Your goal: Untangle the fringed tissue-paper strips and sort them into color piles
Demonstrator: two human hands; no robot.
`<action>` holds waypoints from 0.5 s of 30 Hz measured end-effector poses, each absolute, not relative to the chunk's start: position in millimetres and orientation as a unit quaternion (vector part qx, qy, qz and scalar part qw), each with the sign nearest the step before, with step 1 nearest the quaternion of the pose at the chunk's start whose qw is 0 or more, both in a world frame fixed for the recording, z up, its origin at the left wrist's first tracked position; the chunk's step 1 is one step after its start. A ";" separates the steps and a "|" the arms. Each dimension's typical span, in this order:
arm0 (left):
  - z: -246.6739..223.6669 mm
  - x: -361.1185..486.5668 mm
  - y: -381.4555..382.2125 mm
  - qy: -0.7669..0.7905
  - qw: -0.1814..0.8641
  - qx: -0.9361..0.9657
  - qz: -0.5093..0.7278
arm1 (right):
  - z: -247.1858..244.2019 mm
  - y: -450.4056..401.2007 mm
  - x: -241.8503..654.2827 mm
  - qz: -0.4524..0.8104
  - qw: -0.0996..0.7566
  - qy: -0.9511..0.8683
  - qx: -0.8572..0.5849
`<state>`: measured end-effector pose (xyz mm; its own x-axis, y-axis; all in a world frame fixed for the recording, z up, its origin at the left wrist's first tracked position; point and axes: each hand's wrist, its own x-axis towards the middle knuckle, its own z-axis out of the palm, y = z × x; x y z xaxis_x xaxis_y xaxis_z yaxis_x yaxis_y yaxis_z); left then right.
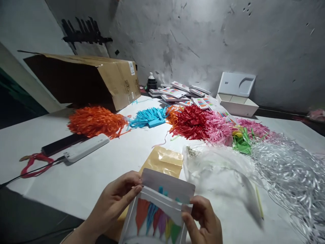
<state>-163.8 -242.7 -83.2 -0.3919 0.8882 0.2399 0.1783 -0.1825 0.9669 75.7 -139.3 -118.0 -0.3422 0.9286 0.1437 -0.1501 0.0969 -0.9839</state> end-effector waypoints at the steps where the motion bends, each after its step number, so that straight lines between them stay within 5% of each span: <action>1: -79.6 -162.9 -240.5 0.560 0.302 0.460 0.620 | -113.4 -134.6 74.6 0.580 0.462 -0.584 -0.330; 6: -70.5 -156.4 -229.0 0.514 0.367 0.372 0.680 | -90.9 -132.3 56.7 0.672 0.483 -0.466 -0.314; 9: -66.7 -153.5 -223.5 0.489 0.419 0.409 0.646 | -81.1 -140.1 47.9 0.762 0.412 -0.388 -0.315; 15: -57.5 -143.7 -221.4 0.499 0.340 0.441 0.664 | -68.5 -141.0 46.4 0.774 0.398 -0.385 -0.307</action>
<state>-143.7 -221.4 -57.5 -0.3791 0.8918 0.2469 -0.0116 -0.2714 0.9624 46.4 -141.0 -68.5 -0.4935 0.8532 -0.1688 -0.3800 -0.3862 -0.8405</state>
